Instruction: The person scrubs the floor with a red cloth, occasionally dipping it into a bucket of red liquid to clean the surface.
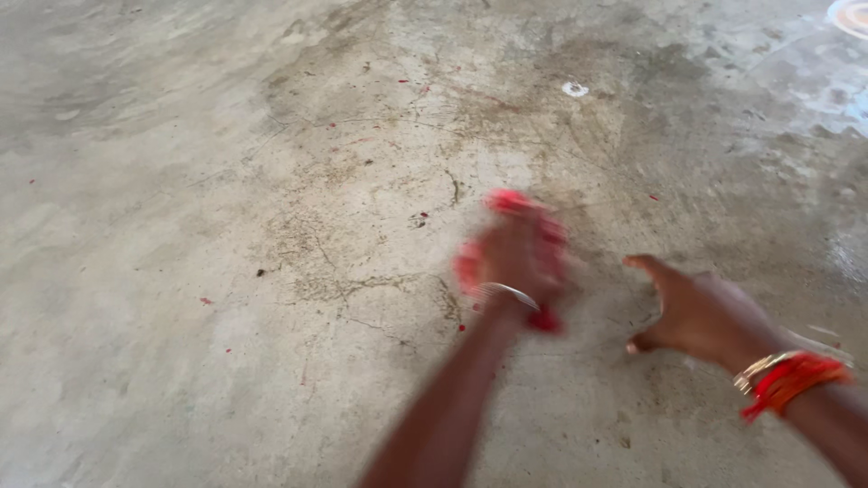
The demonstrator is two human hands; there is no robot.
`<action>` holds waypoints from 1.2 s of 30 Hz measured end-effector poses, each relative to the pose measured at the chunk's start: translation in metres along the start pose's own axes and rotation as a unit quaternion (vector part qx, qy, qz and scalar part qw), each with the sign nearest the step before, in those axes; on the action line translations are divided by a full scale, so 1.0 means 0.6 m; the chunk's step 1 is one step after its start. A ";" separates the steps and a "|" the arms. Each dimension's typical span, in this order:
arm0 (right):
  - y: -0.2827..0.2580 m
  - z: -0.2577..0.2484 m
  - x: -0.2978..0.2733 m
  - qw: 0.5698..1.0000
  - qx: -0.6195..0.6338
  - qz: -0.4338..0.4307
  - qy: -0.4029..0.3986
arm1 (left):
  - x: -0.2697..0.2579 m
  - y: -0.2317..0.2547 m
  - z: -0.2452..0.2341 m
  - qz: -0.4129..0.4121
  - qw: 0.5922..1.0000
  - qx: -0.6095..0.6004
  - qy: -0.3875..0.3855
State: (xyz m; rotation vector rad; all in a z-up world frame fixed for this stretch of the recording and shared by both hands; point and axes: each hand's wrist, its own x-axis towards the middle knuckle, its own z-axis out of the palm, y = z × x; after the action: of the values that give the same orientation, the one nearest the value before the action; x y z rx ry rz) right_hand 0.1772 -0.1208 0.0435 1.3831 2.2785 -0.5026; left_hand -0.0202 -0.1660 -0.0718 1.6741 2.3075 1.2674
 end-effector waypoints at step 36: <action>-0.101 -0.135 -0.078 0.727 0.670 -0.148 0.024 | 0.069 0.208 -0.371 -0.280 0.945 -0.167 0.033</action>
State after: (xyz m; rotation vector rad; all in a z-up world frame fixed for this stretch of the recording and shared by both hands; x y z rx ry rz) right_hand 0.1288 -0.1407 0.1415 1.4329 2.0470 -2.5866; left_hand -0.0405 -0.2524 0.1710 0.8001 2.1965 1.4683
